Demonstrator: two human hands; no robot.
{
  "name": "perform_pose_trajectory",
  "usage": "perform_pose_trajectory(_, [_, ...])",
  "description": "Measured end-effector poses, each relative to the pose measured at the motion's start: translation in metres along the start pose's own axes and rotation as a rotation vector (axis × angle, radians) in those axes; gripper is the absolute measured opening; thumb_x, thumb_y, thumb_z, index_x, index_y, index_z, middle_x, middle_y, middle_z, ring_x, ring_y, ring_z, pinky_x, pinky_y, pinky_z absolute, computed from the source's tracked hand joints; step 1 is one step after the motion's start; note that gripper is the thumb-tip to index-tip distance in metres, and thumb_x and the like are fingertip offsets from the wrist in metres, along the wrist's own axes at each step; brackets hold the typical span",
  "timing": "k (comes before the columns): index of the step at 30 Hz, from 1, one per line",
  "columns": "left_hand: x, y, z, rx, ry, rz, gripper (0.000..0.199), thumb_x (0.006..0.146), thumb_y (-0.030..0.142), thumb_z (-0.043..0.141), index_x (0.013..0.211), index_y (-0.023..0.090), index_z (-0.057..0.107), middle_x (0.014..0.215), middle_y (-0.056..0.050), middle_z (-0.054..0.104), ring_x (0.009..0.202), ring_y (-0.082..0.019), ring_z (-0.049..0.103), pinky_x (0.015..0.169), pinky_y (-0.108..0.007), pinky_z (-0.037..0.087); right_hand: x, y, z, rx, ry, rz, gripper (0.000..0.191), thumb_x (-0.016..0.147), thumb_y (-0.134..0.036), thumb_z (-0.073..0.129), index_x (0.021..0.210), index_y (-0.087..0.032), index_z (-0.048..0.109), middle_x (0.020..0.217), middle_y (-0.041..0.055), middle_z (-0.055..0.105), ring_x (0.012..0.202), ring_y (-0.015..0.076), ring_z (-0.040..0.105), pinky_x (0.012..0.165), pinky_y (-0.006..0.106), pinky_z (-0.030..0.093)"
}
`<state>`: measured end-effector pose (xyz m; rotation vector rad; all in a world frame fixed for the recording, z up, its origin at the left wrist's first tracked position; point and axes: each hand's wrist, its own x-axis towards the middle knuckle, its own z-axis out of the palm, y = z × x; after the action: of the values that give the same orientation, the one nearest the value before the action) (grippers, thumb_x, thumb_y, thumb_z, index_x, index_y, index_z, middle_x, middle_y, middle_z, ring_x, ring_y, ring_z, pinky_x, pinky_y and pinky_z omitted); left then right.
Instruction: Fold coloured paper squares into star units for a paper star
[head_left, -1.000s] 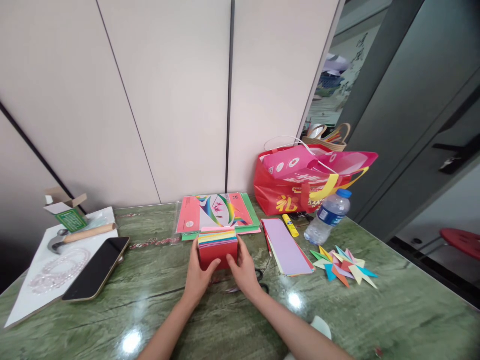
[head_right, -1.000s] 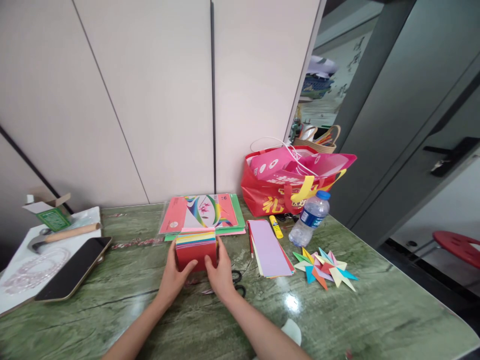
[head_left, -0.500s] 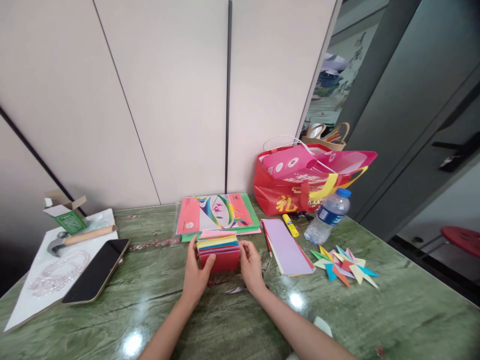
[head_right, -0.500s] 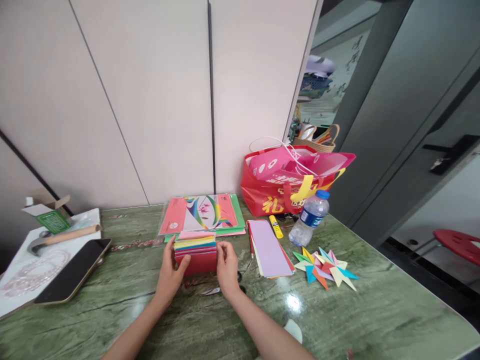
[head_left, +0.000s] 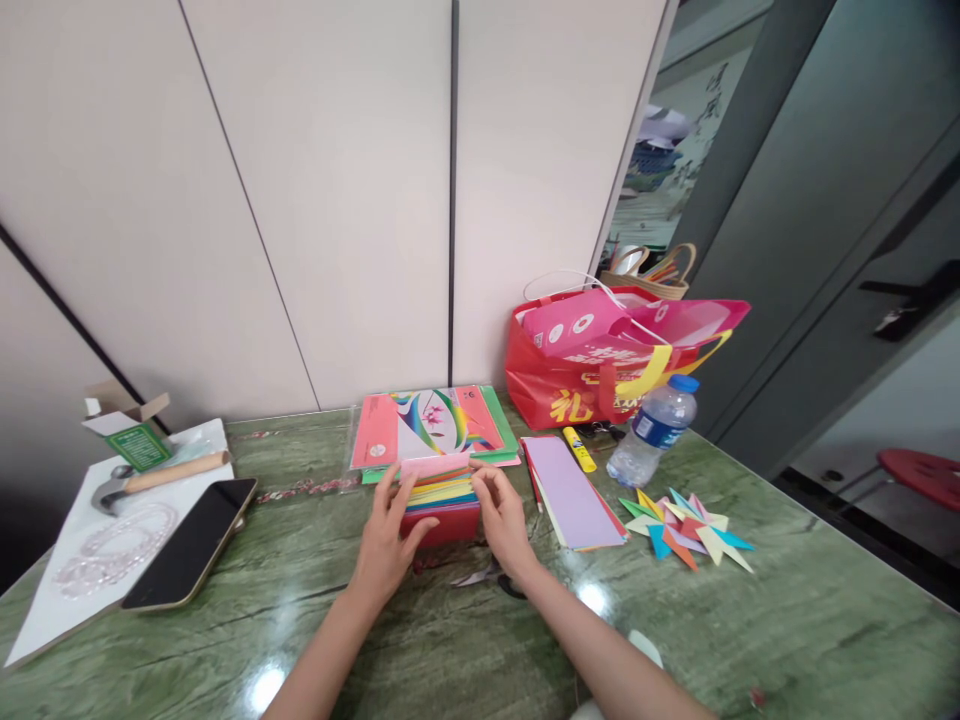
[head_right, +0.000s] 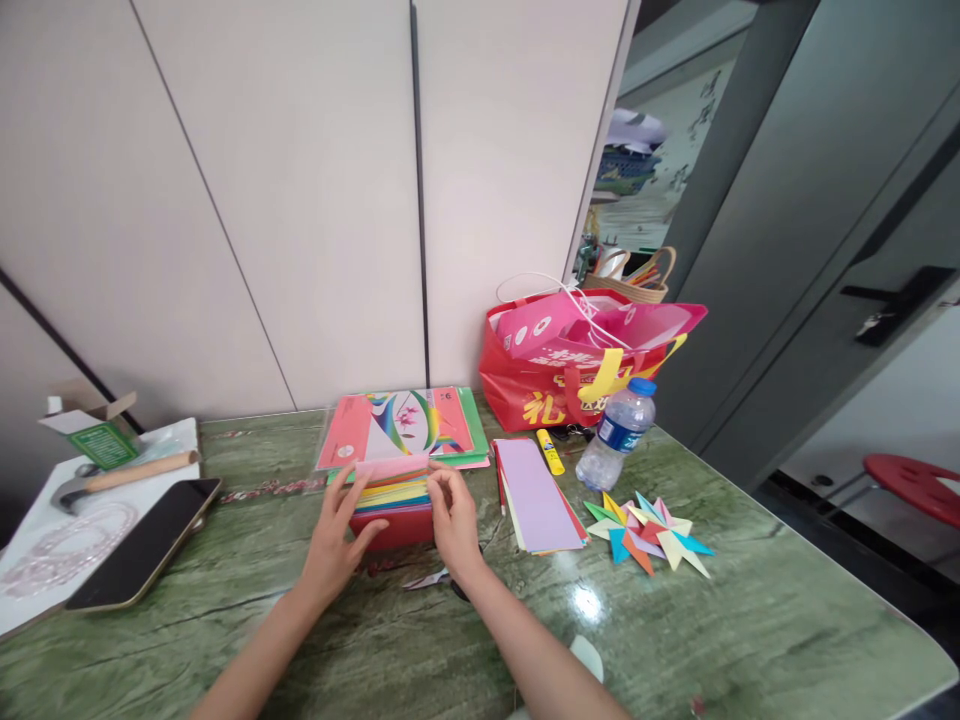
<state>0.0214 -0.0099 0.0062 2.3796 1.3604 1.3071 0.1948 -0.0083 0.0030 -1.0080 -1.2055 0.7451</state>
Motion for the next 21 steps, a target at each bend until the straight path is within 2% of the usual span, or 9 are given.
perform_pose_trajectory(4, [-0.001, 0.0, 0.001, 0.041, -0.042, -0.029, 0.064, 0.079, 0.036, 0.053, 0.135, 0.031, 0.022, 0.134, -0.011, 0.034, 0.118, -0.027, 0.043, 0.088, -0.037, 0.044, 0.002, -0.006, 0.0, 0.025, -0.024, 0.013, 0.016, 0.082, -0.033, 0.046, 0.078, -0.018, 0.052, 0.105, 0.0075, 0.057, 0.101, 0.0188, 0.052, 0.084, 0.029, 0.039])
perform_pose_trajectory(9, [0.002, 0.002, 0.001, 0.055, -0.058, -0.046, 0.076, 0.077, 0.038, 0.056, 0.137, 0.029, 0.01, 0.133, -0.013, 0.033, 0.121, -0.028, 0.039, 0.091, -0.04, 0.041, 0.004, -0.009, 0.0, 0.055, -0.022, 0.022, 0.019, 0.082, -0.036, 0.046, 0.079, -0.018, 0.052, 0.1, 0.0058, 0.06, 0.091, 0.0176, 0.055, 0.079, 0.027, 0.041])
perform_pose_trajectory(13, [0.002, 0.003, 0.001, 0.074, -0.084, -0.091, 0.074, 0.075, 0.038, 0.058, 0.135, 0.029, 0.016, 0.128, -0.012, 0.036, 0.116, -0.029, 0.043, 0.089, -0.043, 0.042, 0.004, -0.008, -0.001, 0.053, -0.024, 0.024, 0.019, 0.081, -0.036, 0.048, 0.079, -0.018, 0.053, 0.089, 0.0035, 0.062, 0.079, 0.0157, 0.056, 0.07, 0.025, 0.043])
perform_pose_trajectory(17, [0.001, 0.002, 0.0, 0.107, -0.083, -0.069, 0.064, 0.075, 0.038, 0.058, 0.13, 0.027, 0.026, 0.123, -0.012, 0.04, 0.112, -0.029, 0.047, 0.086, -0.041, 0.045, 0.004, -0.007, -0.001, 0.053, -0.039, 0.026, 0.017, 0.08, -0.034, 0.049, 0.077, -0.018, 0.054, 0.073, 0.0006, 0.059, 0.069, 0.0147, 0.055, 0.064, 0.024, 0.045])
perform_pose_trajectory(19, [0.001, 0.002, 0.0, 0.129, -0.068, -0.05, 0.059, 0.075, 0.039, 0.057, 0.127, 0.026, 0.032, 0.121, -0.011, 0.042, 0.109, -0.028, 0.051, 0.083, -0.039, 0.048, 0.002, -0.01, 0.0, 0.067, -0.038, 0.014, 0.017, 0.082, -0.034, 0.046, 0.086, -0.018, 0.054, 0.081, 0.0025, 0.061, 0.078, 0.0164, 0.057, 0.07, 0.027, 0.046])
perform_pose_trajectory(21, [0.001, 0.003, -0.001, 0.162, -0.049, -0.033, 0.054, 0.075, 0.041, 0.057, 0.123, 0.026, 0.038, 0.12, -0.011, 0.046, 0.104, -0.027, 0.054, 0.078, -0.037, 0.05, 0.0, -0.014, -0.001, 0.036, -0.06, -0.04, 0.022, 0.085, -0.032, 0.042, 0.1, -0.019, 0.052, 0.096, 0.0058, 0.061, 0.092, 0.0182, 0.056, 0.081, 0.031, 0.045])
